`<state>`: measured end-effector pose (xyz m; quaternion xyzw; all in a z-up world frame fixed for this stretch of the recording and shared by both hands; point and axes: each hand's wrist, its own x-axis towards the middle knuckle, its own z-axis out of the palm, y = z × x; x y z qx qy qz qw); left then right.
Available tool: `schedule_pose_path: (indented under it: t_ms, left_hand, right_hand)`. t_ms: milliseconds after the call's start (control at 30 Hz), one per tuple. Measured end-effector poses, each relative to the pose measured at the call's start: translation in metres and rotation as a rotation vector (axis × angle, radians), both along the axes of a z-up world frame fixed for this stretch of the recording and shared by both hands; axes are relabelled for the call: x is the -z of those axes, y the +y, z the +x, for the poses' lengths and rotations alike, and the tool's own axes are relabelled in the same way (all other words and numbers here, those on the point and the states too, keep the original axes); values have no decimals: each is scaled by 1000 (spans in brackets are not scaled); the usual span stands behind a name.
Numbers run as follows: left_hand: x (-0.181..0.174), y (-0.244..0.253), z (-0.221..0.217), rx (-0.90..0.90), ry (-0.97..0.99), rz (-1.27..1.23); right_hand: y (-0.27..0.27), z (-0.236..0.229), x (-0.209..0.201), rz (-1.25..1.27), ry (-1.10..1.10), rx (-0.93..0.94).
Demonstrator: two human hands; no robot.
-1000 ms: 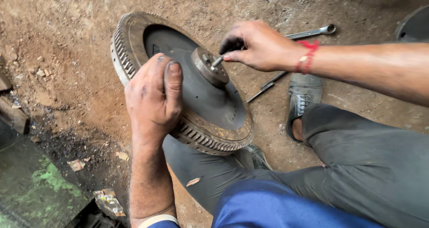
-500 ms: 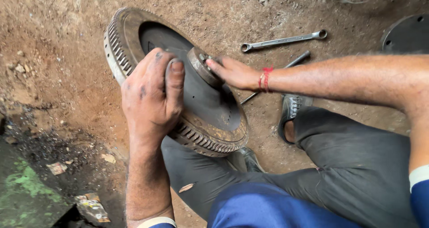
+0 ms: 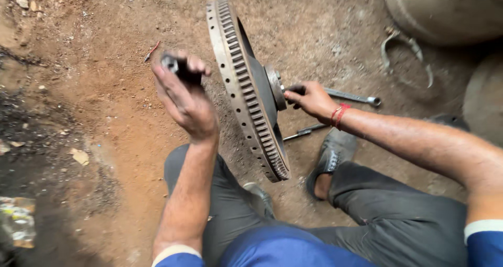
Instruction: The person works on a large circular metal flywheel gear, using a wrench to tighten or loosen bolts on the central hub and handling the heavy component by hand on a dirt floor.
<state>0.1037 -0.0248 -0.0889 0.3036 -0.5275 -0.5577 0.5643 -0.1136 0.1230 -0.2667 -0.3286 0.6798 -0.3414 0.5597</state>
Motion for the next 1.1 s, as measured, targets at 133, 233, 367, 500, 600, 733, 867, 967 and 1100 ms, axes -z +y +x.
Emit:
schedule_pose_path:
  t_ms: [133, 233, 367, 500, 600, 733, 867, 967, 1100]
  left_hand:
    - [77, 26, 53, 68, -756, 194]
    - [135, 53, 62, 365, -1085, 254]
    - [182, 64, 48, 419, -959, 161]
    - [184, 61, 42, 406, -944, 303]
    - [181, 58, 37, 399, -893, 398]
    - [176, 52, 43, 341, -801, 272]
    - [171, 54, 38, 279, -812, 129]
    - [167, 56, 39, 286, -778, 177]
    - [166, 54, 41, 321, -762, 182]
  right_hand:
    - [-9, -4, -6, 13, -82, -101]
    - [-19, -6, -18, 40, -185, -115]
    - [-22, 6, -35, 73, -167, -122]
    - [-19, 14, -34, 75, -103, -109]
    - [-19, 6, -23, 22, 6, -129]
    - [-14, 10, 3, -67, 103, -201]
    - [-10, 6, 31, -172, 359, -283]
    - [-9, 10, 44, -35, 218, -197]
    - [-14, 14, 36, 167, -16, -95]
